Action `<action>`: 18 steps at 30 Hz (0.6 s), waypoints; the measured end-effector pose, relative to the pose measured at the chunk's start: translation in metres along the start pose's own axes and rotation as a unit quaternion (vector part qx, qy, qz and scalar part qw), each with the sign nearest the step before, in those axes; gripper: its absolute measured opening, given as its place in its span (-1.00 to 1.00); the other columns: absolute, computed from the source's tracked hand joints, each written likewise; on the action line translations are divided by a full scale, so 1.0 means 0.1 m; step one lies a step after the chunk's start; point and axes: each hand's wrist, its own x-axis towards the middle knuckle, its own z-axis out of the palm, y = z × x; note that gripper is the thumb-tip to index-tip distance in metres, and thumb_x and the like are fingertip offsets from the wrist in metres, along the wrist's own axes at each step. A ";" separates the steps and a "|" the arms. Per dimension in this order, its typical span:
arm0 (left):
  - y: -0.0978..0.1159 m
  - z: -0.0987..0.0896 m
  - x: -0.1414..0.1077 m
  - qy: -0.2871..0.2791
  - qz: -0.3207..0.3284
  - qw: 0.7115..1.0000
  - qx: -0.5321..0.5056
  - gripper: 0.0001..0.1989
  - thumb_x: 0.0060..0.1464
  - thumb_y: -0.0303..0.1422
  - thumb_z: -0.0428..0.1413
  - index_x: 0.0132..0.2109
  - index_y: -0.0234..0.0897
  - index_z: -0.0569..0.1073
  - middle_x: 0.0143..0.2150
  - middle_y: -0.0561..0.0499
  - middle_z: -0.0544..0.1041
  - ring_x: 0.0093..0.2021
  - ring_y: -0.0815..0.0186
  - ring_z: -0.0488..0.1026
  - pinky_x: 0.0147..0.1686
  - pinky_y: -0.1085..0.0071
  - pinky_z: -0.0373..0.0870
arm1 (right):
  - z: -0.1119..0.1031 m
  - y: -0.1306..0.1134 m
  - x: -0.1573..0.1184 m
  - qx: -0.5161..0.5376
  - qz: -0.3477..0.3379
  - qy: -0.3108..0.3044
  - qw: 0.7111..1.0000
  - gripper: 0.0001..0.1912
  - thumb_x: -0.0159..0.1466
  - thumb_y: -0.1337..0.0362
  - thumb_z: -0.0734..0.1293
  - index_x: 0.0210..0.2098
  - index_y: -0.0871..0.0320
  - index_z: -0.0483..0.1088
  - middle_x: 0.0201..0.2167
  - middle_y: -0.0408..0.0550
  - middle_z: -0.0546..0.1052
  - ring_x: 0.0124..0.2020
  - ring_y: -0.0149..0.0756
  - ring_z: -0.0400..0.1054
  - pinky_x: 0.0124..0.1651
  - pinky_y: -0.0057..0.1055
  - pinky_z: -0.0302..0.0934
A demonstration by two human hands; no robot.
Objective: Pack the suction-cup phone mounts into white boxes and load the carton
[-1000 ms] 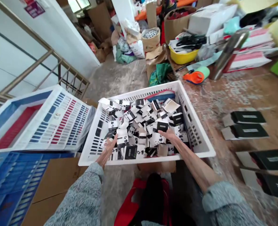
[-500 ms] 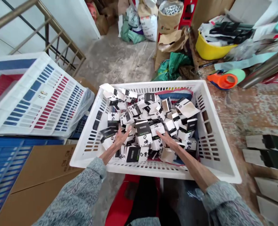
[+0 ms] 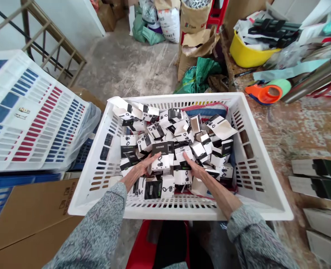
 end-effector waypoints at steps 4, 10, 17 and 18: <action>0.02 -0.06 0.01 -0.057 -0.019 0.997 -0.049 -0.15 -0.25 0.21 0.23 0.12 -0.19 0.35 -0.09 -0.17 0.54 -0.26 0.06 0.51 -0.39 0.18 0.48 | 0.10 -0.01 0.05 0.059 0.016 -0.018 0.998 -0.34 0.19 -0.24 0.24 -0.01 0.17 0.40 -0.15 0.10 0.57 -0.09 -0.09 0.47 0.01 -0.10 0.35; 0.07 0.05 -0.07 -0.081 -0.019 0.988 -0.129 -0.42 -0.13 0.09 0.25 -0.13 -0.30 0.48 -0.34 -0.11 0.58 -0.40 0.16 0.52 -0.39 0.30 0.48 | 0.34 -0.10 0.08 0.124 0.000 -0.012 0.992 -0.55 0.24 -0.09 0.28 -0.09 0.12 0.40 -0.33 -0.06 0.58 -0.27 -0.20 0.50 -0.10 -0.23 0.40; 0.14 0.10 -0.49 -0.037 0.030 0.982 -0.182 -0.66 0.03 -0.14 0.22 -0.15 -0.31 0.48 -0.35 -0.07 0.59 -0.40 0.27 0.54 -0.36 0.43 0.50 | 0.44 -0.23 -0.30 0.162 -0.042 -0.040 0.985 -0.60 0.17 0.03 0.40 -0.08 0.08 0.40 -0.29 -0.12 0.59 -0.29 -0.26 0.49 -0.14 -0.30 0.40; 0.17 0.09 -0.57 -0.032 0.036 0.982 -0.180 -0.67 0.04 -0.16 0.21 -0.14 -0.31 0.48 -0.34 -0.07 0.59 -0.40 0.27 0.54 -0.36 0.43 0.50 | 0.47 -0.25 -0.36 0.168 -0.056 -0.044 0.983 -0.60 0.16 0.04 0.41 -0.07 0.07 0.40 -0.26 -0.12 0.59 -0.25 -0.26 0.49 -0.12 -0.31 0.39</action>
